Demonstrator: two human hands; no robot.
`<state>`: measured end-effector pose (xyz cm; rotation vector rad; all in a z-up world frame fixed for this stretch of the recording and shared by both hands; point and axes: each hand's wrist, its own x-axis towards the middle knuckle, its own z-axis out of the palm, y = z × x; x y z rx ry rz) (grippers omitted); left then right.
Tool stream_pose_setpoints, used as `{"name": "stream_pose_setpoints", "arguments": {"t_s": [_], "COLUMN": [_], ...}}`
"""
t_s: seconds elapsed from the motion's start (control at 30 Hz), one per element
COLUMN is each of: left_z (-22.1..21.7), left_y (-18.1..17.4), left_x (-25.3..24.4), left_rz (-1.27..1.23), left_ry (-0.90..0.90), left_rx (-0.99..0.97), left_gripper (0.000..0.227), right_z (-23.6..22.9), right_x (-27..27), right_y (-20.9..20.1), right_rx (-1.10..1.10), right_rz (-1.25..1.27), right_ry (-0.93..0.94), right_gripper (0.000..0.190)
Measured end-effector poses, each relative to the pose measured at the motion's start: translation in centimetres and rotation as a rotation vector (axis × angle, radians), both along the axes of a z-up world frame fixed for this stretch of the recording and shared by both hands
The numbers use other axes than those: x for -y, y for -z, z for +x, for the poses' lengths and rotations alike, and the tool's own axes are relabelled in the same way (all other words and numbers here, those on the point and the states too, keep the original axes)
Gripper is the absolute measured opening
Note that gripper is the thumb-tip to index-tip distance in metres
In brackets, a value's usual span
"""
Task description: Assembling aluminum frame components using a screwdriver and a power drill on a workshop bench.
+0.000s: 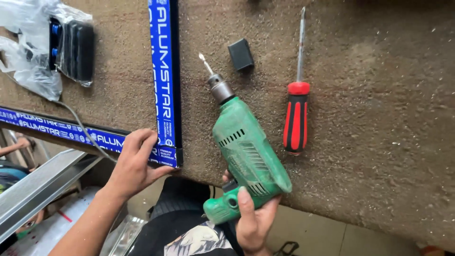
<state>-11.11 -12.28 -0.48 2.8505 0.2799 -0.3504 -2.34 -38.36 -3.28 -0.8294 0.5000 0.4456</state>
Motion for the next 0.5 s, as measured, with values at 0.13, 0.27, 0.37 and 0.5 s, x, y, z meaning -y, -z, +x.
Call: {"name": "stream_pose_setpoints", "arguments": {"t_s": [0.13,0.27,0.37,0.5], "left_z": [-2.1,-2.9,-1.9,-1.3], "left_y": [0.3,-4.1,-8.0,-10.1], "left_x": [-0.9,-1.7,-1.4,-1.2], "left_rz": [0.023,0.039,0.007,0.075], "left_ry": [0.089,0.053,0.052,0.046], "left_rx": [0.114,0.052,0.142,0.174], "left_gripper": [0.075,0.085,0.087,0.087], "right_z": [1.4,2.3,0.0,1.3], "right_x": [0.5,0.8,1.5,-1.3], "right_y": [0.4,1.3,3.4,1.3], "right_rx": [0.092,0.188,0.099,0.032], "right_rz": [-0.115,-0.171,-0.313,-0.247], "right_ry": [-0.069,-0.185,-0.213,-0.011], "right_gripper": [0.07,0.067,0.073,0.081]}}
